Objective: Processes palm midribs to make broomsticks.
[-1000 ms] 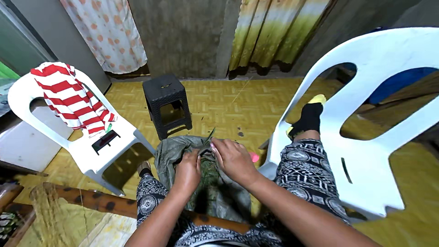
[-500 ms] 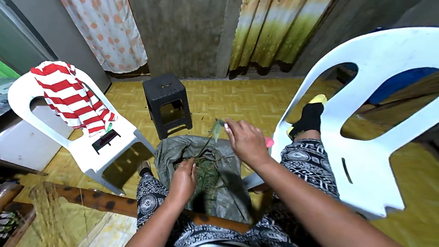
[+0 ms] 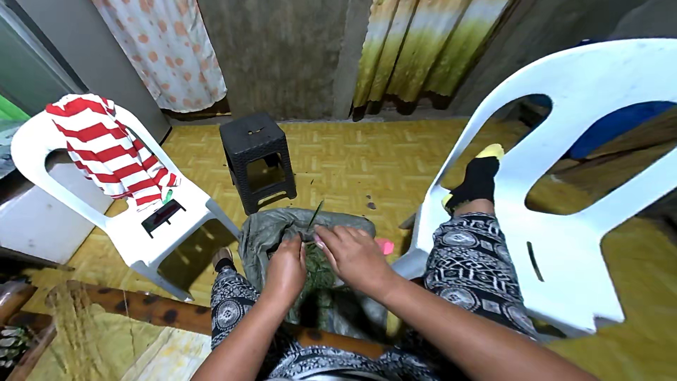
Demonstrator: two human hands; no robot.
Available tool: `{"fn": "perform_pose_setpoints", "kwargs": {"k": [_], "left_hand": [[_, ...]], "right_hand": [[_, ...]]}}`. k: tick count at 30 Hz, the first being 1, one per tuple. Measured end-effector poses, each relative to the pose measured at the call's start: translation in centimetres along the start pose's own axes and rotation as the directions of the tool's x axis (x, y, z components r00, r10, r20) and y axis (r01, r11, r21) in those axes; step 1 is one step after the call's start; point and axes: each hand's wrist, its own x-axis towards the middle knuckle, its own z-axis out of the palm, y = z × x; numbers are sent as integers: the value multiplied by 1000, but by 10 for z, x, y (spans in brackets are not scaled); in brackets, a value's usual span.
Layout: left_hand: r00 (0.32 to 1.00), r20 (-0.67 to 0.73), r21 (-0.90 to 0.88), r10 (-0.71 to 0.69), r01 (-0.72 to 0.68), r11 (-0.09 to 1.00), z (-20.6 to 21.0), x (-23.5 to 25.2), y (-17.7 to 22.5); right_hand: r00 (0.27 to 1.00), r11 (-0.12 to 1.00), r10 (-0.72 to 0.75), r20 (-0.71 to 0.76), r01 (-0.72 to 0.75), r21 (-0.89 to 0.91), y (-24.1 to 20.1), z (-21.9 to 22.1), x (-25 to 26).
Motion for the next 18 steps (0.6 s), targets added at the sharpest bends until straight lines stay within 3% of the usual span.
{"fn": "perform_pose_setpoints", "kwargs": {"k": [10, 15, 18], "left_hand": [[996, -42, -28, 74, -75, 997, 6, -9, -10], [997, -40, -37, 60, -61, 997, 4, -14, -15], [998, -40, -50, 44, -46, 998, 4, -13, -17]], "right_hand": [[992, 995, 9, -128, -22, -100, 27, 3, 12], [978, 981, 182, -104, -188, -52, 45, -17, 29], [952, 966, 252, -173, -260, -21, 53, -30, 34]]}}
